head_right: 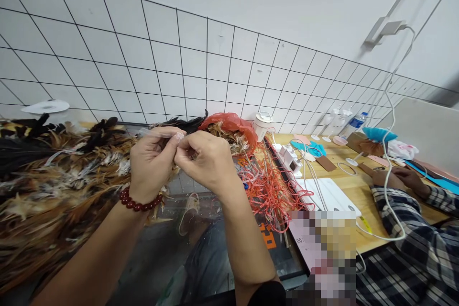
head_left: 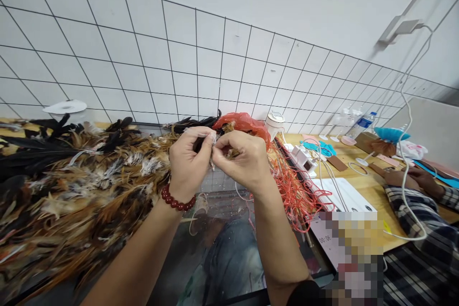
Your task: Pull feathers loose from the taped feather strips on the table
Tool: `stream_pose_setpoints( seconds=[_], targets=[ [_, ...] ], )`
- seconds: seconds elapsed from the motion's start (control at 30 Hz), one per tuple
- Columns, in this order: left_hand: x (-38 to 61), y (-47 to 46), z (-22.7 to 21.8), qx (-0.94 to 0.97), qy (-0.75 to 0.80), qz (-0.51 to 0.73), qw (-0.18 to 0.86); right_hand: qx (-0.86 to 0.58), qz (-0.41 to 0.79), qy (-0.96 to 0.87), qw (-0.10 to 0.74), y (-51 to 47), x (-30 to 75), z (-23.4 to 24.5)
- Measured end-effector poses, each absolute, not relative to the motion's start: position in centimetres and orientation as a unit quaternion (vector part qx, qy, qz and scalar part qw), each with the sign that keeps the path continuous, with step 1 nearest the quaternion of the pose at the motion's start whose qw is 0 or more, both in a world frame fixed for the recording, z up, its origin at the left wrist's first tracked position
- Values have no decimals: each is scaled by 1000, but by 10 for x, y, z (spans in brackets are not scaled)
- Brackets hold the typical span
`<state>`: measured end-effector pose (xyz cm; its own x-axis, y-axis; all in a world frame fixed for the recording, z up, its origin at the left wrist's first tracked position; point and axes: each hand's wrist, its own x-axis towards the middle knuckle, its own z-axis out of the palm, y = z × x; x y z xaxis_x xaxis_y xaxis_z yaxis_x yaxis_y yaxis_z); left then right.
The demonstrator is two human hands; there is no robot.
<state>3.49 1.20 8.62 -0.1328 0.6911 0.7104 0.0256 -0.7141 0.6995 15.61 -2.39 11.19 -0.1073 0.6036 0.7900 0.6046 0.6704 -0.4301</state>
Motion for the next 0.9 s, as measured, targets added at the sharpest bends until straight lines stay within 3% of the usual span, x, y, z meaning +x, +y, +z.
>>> stream_pose_setpoints(
  seconds=[0.13, 0.27, 0.43, 0.67, 0.9],
  targets=[
    [35, 15, 84, 567, 261, 710, 326, -361, 113, -710, 594, -25, 147, 111],
    [34, 10, 88, 553, 270, 730, 298, -349, 288, -625, 636, -22, 145, 111],
    [34, 4, 91, 575, 295, 720, 253, -342, 379, -580, 634, -16, 146, 109],
    [26, 5, 95, 596, 311, 699, 243, -347, 372, -609, 609, -15, 151, 107],
    [25, 4, 100, 614, 311, 682, 248, -403, 221, -631, 625, -17, 150, 107]
  ],
)
